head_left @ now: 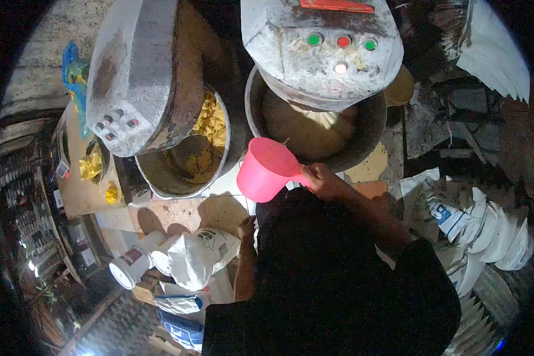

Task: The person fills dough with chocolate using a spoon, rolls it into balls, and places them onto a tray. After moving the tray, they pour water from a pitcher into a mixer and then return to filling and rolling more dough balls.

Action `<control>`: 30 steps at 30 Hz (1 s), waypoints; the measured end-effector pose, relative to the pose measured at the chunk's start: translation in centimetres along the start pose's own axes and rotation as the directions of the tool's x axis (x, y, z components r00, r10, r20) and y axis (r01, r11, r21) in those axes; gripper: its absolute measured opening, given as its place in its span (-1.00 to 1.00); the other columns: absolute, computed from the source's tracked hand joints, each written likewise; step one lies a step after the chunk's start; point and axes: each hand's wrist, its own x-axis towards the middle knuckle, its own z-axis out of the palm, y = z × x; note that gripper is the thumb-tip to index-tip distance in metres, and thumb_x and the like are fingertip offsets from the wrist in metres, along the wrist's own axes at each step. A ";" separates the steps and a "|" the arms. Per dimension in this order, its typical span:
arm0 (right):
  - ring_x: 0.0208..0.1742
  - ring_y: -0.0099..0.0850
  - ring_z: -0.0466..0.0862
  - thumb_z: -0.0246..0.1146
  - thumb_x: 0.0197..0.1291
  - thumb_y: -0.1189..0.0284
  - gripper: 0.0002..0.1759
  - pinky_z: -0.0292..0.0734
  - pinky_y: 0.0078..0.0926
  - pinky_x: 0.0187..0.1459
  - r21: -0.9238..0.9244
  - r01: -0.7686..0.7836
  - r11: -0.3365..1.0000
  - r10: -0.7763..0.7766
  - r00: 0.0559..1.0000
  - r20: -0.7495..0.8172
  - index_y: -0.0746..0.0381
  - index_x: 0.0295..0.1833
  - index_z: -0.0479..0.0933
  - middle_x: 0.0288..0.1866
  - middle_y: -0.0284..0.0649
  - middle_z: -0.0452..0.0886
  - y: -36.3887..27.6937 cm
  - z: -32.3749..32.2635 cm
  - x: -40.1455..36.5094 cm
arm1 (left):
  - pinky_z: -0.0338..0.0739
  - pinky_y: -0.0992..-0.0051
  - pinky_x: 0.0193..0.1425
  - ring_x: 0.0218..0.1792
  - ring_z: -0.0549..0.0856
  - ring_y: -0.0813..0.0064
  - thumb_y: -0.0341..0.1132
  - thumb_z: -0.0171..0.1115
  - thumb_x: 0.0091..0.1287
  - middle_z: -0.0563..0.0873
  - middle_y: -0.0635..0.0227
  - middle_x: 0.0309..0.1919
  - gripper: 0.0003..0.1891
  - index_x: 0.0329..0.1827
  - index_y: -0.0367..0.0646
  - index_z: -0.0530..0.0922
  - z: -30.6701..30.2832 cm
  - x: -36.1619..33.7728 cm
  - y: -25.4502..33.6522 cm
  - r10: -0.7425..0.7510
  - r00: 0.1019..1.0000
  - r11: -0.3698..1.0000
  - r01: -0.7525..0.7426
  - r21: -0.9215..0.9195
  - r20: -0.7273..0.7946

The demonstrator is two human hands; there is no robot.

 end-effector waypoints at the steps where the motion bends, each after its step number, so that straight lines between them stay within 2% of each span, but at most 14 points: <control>1: -0.42 0.08 0.59 0.11 0.19 0.51 -0.70 0.43 -0.02 -0.44 0.000 0.010 1.000 -0.010 1.000 -0.010 0.43 0.01 0.46 -0.35 0.15 0.56 -0.1 -0.1 0.0 | 0.43 0.54 -0.45 -0.49 0.55 0.60 -0.16 0.43 0.20 0.67 0.38 -0.44 -0.65 -0.05 -0.21 0.70 0.1 -0.1 0.2 -0.029 1.000 0.999 0.029 -0.041 -0.005; 3: -0.41 0.07 0.60 0.10 0.24 0.48 -0.72 0.44 -0.03 -0.41 -0.084 0.080 0.993 -0.086 0.994 -0.068 0.40 0.00 0.47 -0.35 0.13 0.57 0.4 0.3 0.0 | 0.44 0.54 -0.43 -0.47 0.56 0.59 -0.17 0.44 0.19 0.68 0.38 -0.42 -0.64 -0.04 -0.21 0.70 0.1 -0.1 0.5 -0.101 0.995 0.974 0.101 -0.201 0.009; 6: -0.42 -0.03 0.61 0.05 0.36 0.39 -0.75 0.45 -0.07 -0.36 -0.367 0.237 0.900 -0.325 0.924 -0.200 0.34 -0.03 0.51 -0.38 0.08 0.60 0.2 0.6 -0.4 | 0.48 0.49 -0.36 -0.43 0.58 0.55 -0.17 0.45 0.17 0.70 0.37 -0.38 -0.62 -0.03 -0.21 0.69 0.1 0.8 -1.2 -0.028 0.999 0.995 0.025 -0.102 -0.036; 8: -0.43 -0.20 0.58 0.02 0.42 0.31 -0.70 0.45 -0.13 -0.35 0.135 -0.148 0.980 0.161 0.983 -0.088 0.32 -0.06 0.54 -0.42 0.01 0.61 -4.0 -1.3 0.1 | 0.50 0.46 -0.32 -0.41 0.60 0.52 -0.16 0.45 0.16 0.71 0.35 -0.36 -0.62 -0.04 -0.22 0.70 0.2 0.8 -1.3 -0.014 0.997 0.996 0.007 -0.090 -0.076; 10: -0.43 -0.34 0.54 -0.02 0.46 0.26 -0.65 0.44 -0.18 -0.33 0.330 -0.347 0.878 0.347 0.936 0.061 0.30 -0.09 0.56 -0.45 -0.07 0.61 -4.5 -1.8 0.3 | 0.51 0.44 -0.28 -0.40 0.61 0.51 -0.15 0.44 0.16 0.72 0.34 -0.37 -0.62 -0.07 -0.23 0.70 0.3 0.3 0.1 -0.040 0.993 0.997 0.033 -0.063 -0.115; 12: -0.42 -0.46 0.49 -0.05 0.48 0.23 -0.60 0.43 -0.23 -0.33 0.287 -0.323 0.902 0.314 0.946 0.077 0.31 -0.11 0.58 -0.47 -0.16 0.61 -2.7 -1.2 0.5 | 0.51 0.42 -0.25 -0.40 0.62 0.49 -0.14 0.44 0.17 0.72 0.34 -0.39 -0.62 -0.09 -0.25 0.71 -0.1 -0.4 1.4 -0.091 0.985 0.996 0.091 -0.001 -0.149; 15: -0.41 -0.51 0.46 -0.06 0.49 0.25 -0.62 0.42 -0.28 -0.31 0.362 -0.317 0.877 0.324 0.945 0.041 0.27 -0.11 0.60 -0.50 -0.23 0.57 -2.7 -0.8 0.3 | 0.51 0.43 -0.27 -0.43 0.61 0.51 -0.13 0.42 0.19 0.71 0.34 -0.43 -0.63 -0.12 -0.27 0.72 0.1 -0.5 1.2 -0.101 0.973 0.992 0.083 -0.094 -0.208; 18: -0.38 -0.46 0.51 0.03 0.43 0.36 -0.72 0.44 -0.28 -0.28 0.461 -0.347 0.817 0.347 0.934 0.088 0.30 -0.02 0.58 -0.42 -0.20 0.60 -3.5 -1.1 0.4 | 0.51 0.44 -0.28 -0.45 0.61 0.53 -0.12 0.41 0.21 0.71 0.35 -0.45 -0.64 -0.11 -0.25 0.72 -0.3 -0.2 1.2 -0.083 0.978 0.997 0.081 -0.017 -0.191; 20: -0.31 -0.37 0.55 0.11 0.33 0.43 -0.70 0.46 -0.28 -0.23 0.134 -0.184 0.974 0.178 0.982 0.060 0.37 0.08 0.52 -0.29 -0.15 0.61 -1.0 -0.3 0.1 | 0.51 0.43 -0.29 -0.46 0.60 0.54 -0.12 0.40 0.21 0.71 0.35 -0.46 -0.66 -0.12 -0.23 0.73 -0.4 -0.2 0.7 -0.026 0.989 0.997 0.015 -0.074 -0.148; 22: -0.23 -0.27 0.57 0.15 0.24 0.49 -0.61 0.47 -0.28 -0.19 -0.045 -0.099 0.994 0.103 0.990 0.099 0.44 0.15 0.47 -0.17 -0.10 0.61 -0.4 -0.2 -0.1 | 0.51 0.43 -0.30 -0.46 0.59 0.55 -0.13 0.41 0.21 0.71 0.36 -0.45 -0.67 -0.12 -0.21 0.73 -0.3 -0.6 1.3 -0.026 0.990 0.998 0.018 -0.055 -0.137; 24: -0.17 -0.20 0.57 0.16 0.19 0.52 -0.55 0.47 -0.29 -0.15 -0.051 -0.113 0.992 0.119 0.983 0.138 0.50 0.19 0.42 -0.06 -0.06 0.60 -0.4 -0.2 -0.2 | 0.51 0.43 -0.31 -0.46 0.59 0.54 -0.14 0.41 0.21 0.71 0.37 -0.43 -0.67 -0.11 -0.19 0.72 -0.3 -0.8 2.2 -0.084 0.983 0.995 0.091 0.041 -0.162; 26: -0.13 -0.18 0.57 0.14 0.20 0.55 -0.54 0.46 -0.29 -0.12 -0.039 -0.109 0.993 0.113 0.985 0.134 0.52 0.21 0.40 -0.01 -0.05 0.59 -0.7 -0.3 -0.1 | 0.49 0.45 -0.34 -0.47 0.58 0.55 -0.15 0.41 0.21 0.71 0.39 -0.40 -0.68 -0.10 -0.18 0.72 -0.2 -0.2 -0.3 0.134 0.978 0.991 -0.134 0.013 -0.162; 28: -0.14 -0.18 0.57 0.12 0.19 0.58 -0.54 0.46 -0.30 -0.10 -0.035 -0.099 0.994 0.103 0.984 0.146 0.49 0.23 0.40 0.00 -0.05 0.60 -0.3 -0.2 -0.1 | 0.46 0.47 -0.37 -0.47 0.57 0.55 -0.16 0.41 0.22 0.70 0.40 -0.37 -0.69 -0.08 -0.17 0.71 -0.1 -0.8 0.5 0.127 0.979 0.988 -0.139 -0.067 -0.161; 30: -0.18 -0.18 0.57 0.13 0.16 0.59 -0.50 0.46 -0.31 -0.11 0.051 -0.144 0.988 0.133 0.976 0.171 0.44 0.26 0.39 -0.04 -0.06 0.62 -0.3 -0.3 0.0 | 0.43 0.49 -0.40 -0.48 0.55 0.56 -0.16 0.41 0.22 0.70 0.41 -0.36 -0.69 -0.07 -0.16 0.70 0.0 -1.9 2.5 -0.104 0.986 0.977 0.077 -0.197 -0.130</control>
